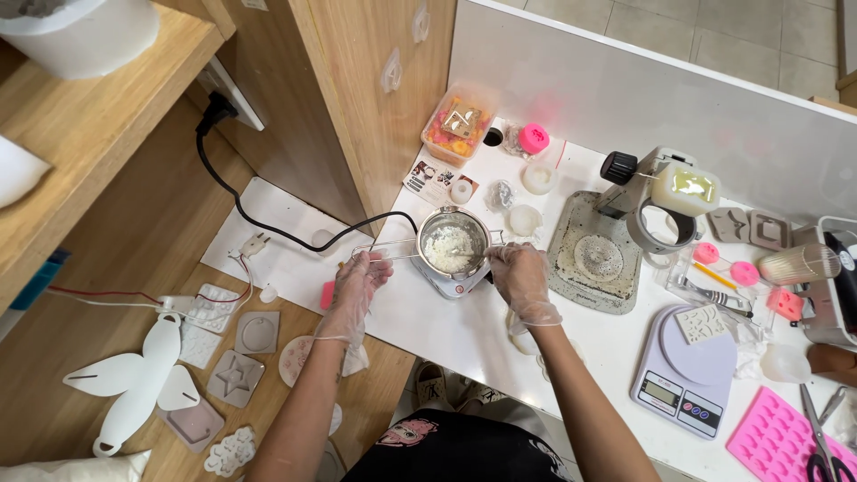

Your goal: Melting wax and adding color or additives to a pot on a heating plate for candle making.

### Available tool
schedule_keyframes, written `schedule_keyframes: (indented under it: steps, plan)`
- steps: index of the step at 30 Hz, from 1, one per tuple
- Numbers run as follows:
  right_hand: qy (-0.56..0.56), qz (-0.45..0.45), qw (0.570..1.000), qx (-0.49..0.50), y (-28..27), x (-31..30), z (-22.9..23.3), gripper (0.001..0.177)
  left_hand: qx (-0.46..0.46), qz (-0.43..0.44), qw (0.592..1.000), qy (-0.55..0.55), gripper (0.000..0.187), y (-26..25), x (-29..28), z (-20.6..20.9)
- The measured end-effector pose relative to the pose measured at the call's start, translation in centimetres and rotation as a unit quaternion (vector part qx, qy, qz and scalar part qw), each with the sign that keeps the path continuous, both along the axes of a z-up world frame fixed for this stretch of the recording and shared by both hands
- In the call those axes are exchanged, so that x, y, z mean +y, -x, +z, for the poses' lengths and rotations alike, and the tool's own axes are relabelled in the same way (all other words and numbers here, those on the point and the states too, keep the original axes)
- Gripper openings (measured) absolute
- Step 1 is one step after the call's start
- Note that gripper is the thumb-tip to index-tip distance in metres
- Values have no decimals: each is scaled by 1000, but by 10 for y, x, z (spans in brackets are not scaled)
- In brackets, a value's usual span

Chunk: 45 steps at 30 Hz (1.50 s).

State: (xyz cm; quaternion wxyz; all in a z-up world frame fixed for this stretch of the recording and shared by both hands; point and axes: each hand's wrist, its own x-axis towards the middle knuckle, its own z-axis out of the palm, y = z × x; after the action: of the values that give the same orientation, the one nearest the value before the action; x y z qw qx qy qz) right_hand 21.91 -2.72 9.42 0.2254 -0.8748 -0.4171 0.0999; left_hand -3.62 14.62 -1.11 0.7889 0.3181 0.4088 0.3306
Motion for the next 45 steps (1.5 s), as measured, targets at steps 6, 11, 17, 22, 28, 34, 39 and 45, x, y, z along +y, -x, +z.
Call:
schedule_keyframes:
  steps: [6, 11, 17, 22, 28, 34, 39, 45]
  plan:
    - [-24, 20, 998, -54, 5, -2, 16, 17, 8, -1, 1000, 4, 32, 1, 0, -3]
    - [-85, 83, 985, -124, 0, 7, 18, 10, -3, 3, 1000, 8, 32, 1, 5, -19]
    - [-30, 137, 966, -217, -2, 16, 8, 19, 16, 1, 1000, 13, 32, -4, -1, -1]
    - [-56, 172, 958, -224, 12, 10, 14, 10, 121, 5, 992, -26, 33, 1, -21, 41]
    - [37, 154, 972, -173, 8, 8, 8, 16, 537, -85, 722, -428, 45, 12, -36, 133]
    - [118, 149, 969, -159, 21, 6, 22, 17, 500, -253, 495, -665, 67, -22, -7, 125]
    - [143, 137, 964, -175, 32, 5, 32, 21, 533, -319, 438, -650, 66, -26, 16, 94]
    - [56, 160, 950, -263, 19, 16, 22, 23, 487, -343, 521, -611, 50, -18, 12, 112]
